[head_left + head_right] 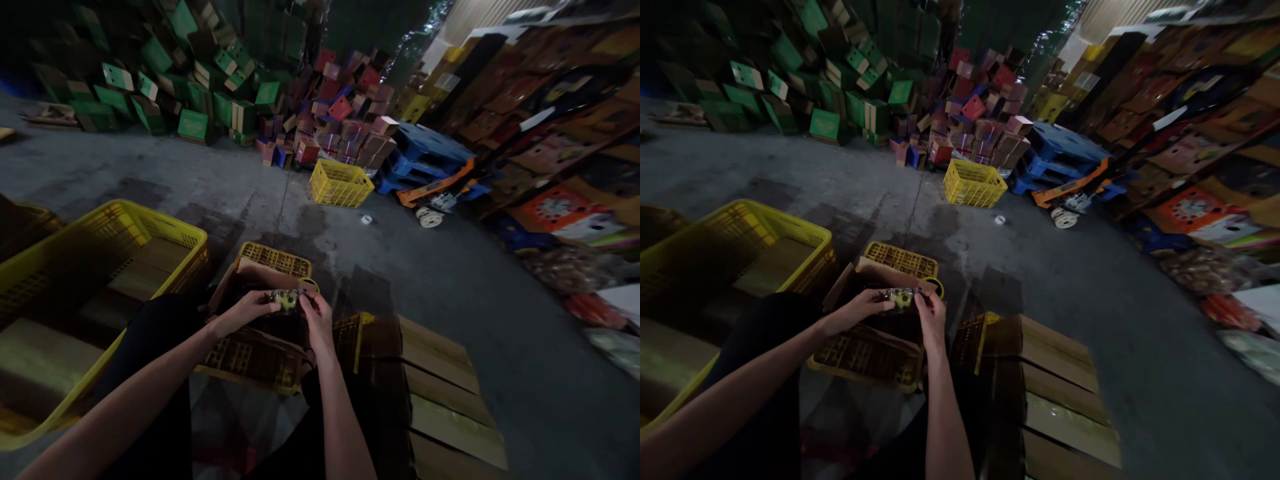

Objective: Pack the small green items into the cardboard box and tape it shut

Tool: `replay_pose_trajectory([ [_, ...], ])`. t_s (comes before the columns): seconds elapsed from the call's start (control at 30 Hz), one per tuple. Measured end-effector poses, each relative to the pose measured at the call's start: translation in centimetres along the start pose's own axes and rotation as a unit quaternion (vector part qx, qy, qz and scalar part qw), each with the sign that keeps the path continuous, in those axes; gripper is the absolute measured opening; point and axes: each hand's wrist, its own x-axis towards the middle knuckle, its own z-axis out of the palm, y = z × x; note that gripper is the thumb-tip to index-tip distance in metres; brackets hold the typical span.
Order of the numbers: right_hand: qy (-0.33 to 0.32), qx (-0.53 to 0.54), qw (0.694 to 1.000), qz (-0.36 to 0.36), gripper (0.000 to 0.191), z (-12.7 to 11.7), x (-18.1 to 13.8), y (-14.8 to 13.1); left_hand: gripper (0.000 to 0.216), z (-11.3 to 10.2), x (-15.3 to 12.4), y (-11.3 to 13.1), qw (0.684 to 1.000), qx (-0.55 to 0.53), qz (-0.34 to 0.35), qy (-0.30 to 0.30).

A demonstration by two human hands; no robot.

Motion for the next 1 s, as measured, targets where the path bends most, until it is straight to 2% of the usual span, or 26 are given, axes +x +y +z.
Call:
replay_pose_trajectory([
  [0.17, 0.017, 0.008, 1.0, 0.019, 0.042, -0.1, -0.2, 0.0, 0.059, -0.1, 0.3, -0.8, 0.994, -0.076, -0.042, 0.068],
  [0.37, 0.002, 0.092, 0.995, 0.048, 0.036, 0.5, -0.6, -0.1, 0.057, 0.1, 0.3, -0.4, 0.985, -0.14, -0.034, 0.093],
  [0.6, 0.012, 0.122, 0.992, 0.044, 0.035, 0.4, -0.4, 0.0, 0.065, -0.3, 0.7, -0.4, 0.969, -0.189, -0.079, 0.139],
  [0.87, 0.001, 0.04, 0.999, 0.001, 0.03, 0.0, -0.1, 0.5, 0.075, -0.5, 0.4, 0.2, 0.966, -0.184, -0.139, 0.115],
  [1.0, 0.0, 0.035, 0.999, -0.001, 0.028, 0.0, -0.1, 0.4, 0.059, -0.1, 0.1, 0.3, 0.981, -0.155, -0.071, 0.097],
])
